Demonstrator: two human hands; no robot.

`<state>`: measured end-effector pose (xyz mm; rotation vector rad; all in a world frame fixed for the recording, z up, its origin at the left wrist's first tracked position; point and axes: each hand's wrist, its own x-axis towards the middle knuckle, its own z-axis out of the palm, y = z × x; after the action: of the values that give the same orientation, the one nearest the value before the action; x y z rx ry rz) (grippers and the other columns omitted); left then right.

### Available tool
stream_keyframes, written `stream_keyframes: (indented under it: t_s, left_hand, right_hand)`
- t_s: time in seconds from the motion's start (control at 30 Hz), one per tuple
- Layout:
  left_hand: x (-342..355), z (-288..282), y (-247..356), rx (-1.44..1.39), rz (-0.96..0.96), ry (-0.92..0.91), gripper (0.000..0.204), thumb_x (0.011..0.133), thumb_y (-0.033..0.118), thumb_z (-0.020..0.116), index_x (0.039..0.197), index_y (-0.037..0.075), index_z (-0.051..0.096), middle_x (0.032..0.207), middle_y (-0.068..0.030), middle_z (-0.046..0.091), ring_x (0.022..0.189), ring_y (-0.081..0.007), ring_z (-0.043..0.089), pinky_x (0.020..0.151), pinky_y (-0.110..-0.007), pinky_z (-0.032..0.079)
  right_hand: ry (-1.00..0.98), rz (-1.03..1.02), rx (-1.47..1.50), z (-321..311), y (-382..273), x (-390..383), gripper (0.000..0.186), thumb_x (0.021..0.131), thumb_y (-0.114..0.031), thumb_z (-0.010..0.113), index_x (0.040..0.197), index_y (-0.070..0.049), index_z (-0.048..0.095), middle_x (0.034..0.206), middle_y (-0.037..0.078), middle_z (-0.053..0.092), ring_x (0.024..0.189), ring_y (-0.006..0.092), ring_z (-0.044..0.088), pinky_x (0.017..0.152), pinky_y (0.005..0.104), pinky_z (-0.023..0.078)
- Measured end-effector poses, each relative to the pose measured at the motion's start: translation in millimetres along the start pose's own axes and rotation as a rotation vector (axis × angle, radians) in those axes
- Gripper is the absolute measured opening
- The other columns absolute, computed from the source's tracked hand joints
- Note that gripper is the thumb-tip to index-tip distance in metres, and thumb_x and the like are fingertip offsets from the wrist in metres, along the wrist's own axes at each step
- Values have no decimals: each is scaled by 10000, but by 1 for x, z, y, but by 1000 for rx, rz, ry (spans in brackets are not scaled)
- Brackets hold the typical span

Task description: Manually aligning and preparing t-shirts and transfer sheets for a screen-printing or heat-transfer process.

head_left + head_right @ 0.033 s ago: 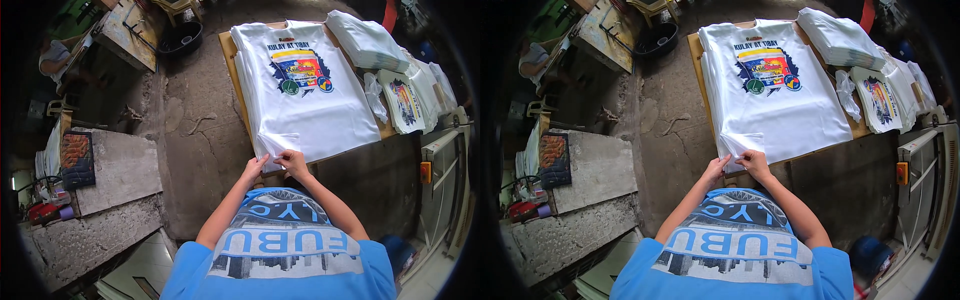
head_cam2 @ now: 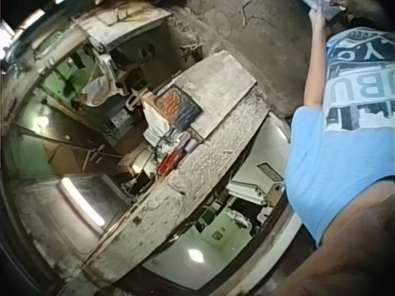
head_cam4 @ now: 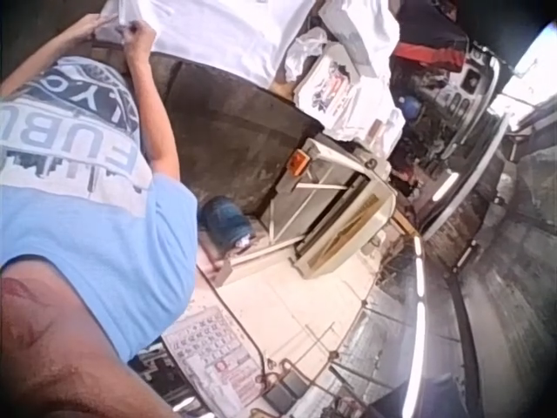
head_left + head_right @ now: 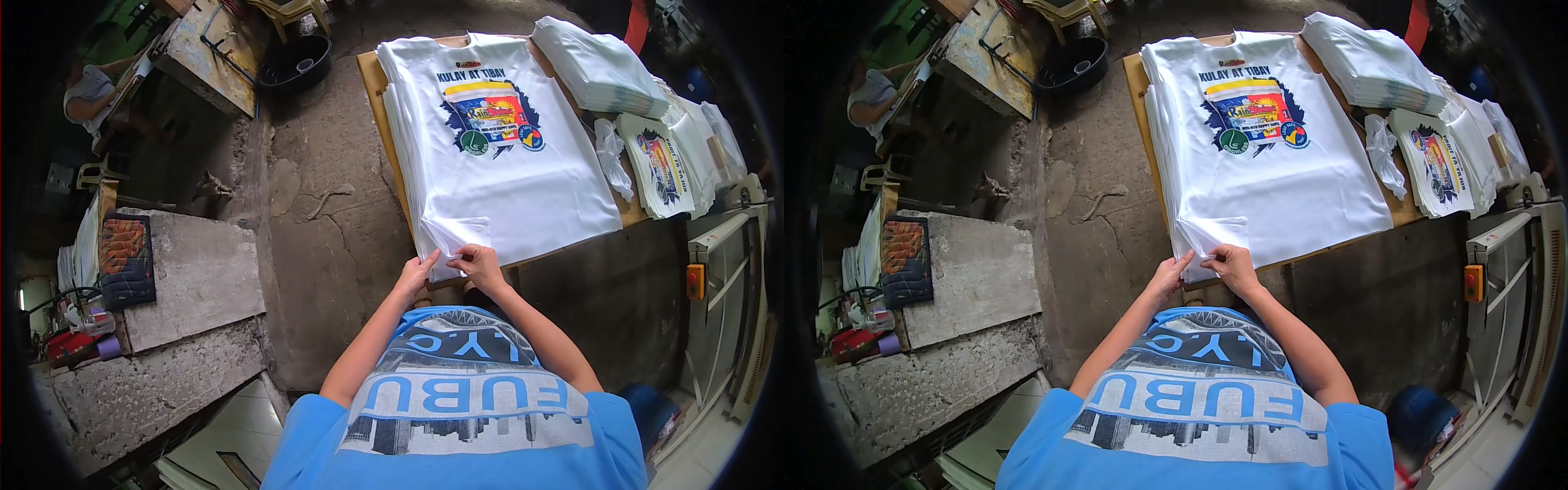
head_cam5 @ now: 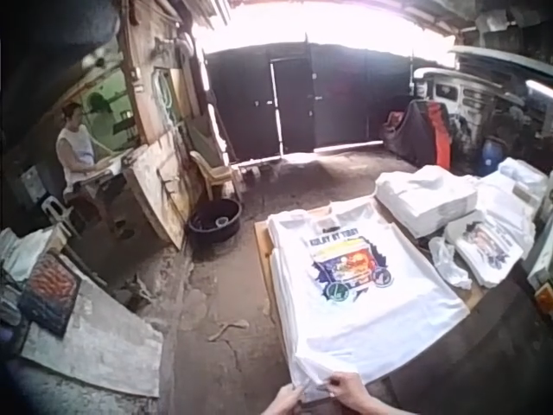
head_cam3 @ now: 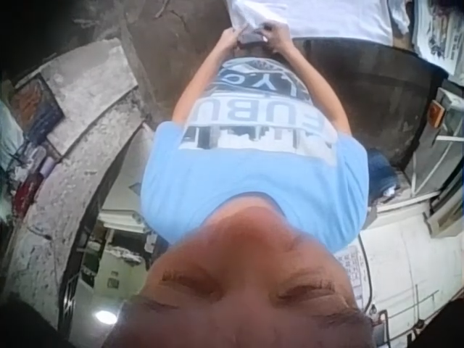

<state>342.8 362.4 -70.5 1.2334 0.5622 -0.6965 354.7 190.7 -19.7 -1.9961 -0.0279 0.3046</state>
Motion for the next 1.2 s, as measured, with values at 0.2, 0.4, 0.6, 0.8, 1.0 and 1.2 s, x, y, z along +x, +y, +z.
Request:
stream_keyframes:
  t_s: [0.2,0.4,0.6,0.8,1.0,1.2]
  left_hand:
    - [2,-4,1,112,-28,-8,507,779,462,611,979,1,546,863,-48,597,716,-120,577,607,-254,471]
    - [-1,-4,1,24,-16,-16,424,814,384,596,988,2,540,846,-51,589,682,-120,565,556,-257,457]
    - [-2,-1,0,-2,0,61,379,811,364,601,903,-1,567,757,-40,569,611,-109,513,513,-242,406]
    - [-1,-4,0,85,-41,67,466,806,431,589,981,2,544,870,-59,591,746,-136,572,626,-269,467]
    - [4,-6,-3,135,-42,66,504,772,465,619,969,6,552,866,-54,591,735,-126,570,615,-266,463]
    - [2,-3,-2,151,-9,70,493,764,445,640,962,2,554,854,-54,593,714,-118,570,602,-260,461]
  right_hand:
    - [-88,62,114,5,4,1,186,760,-138,664,818,38,642,637,70,609,552,89,560,504,234,447]
    - [-96,100,115,5,5,2,179,758,-141,668,805,31,651,633,50,608,527,85,551,480,227,451]
    - [-157,239,259,3,10,4,167,759,-154,664,751,10,635,618,43,598,552,89,547,449,234,454]
    - [-168,290,563,1,13,6,99,809,-89,599,804,10,591,710,56,597,590,108,565,483,245,515]
    - [-216,243,558,-3,11,5,90,821,-39,559,849,46,566,766,72,595,645,125,587,556,249,532]
    - [-195,264,543,2,16,5,132,799,-27,563,896,62,576,824,86,601,686,135,595,582,247,537]
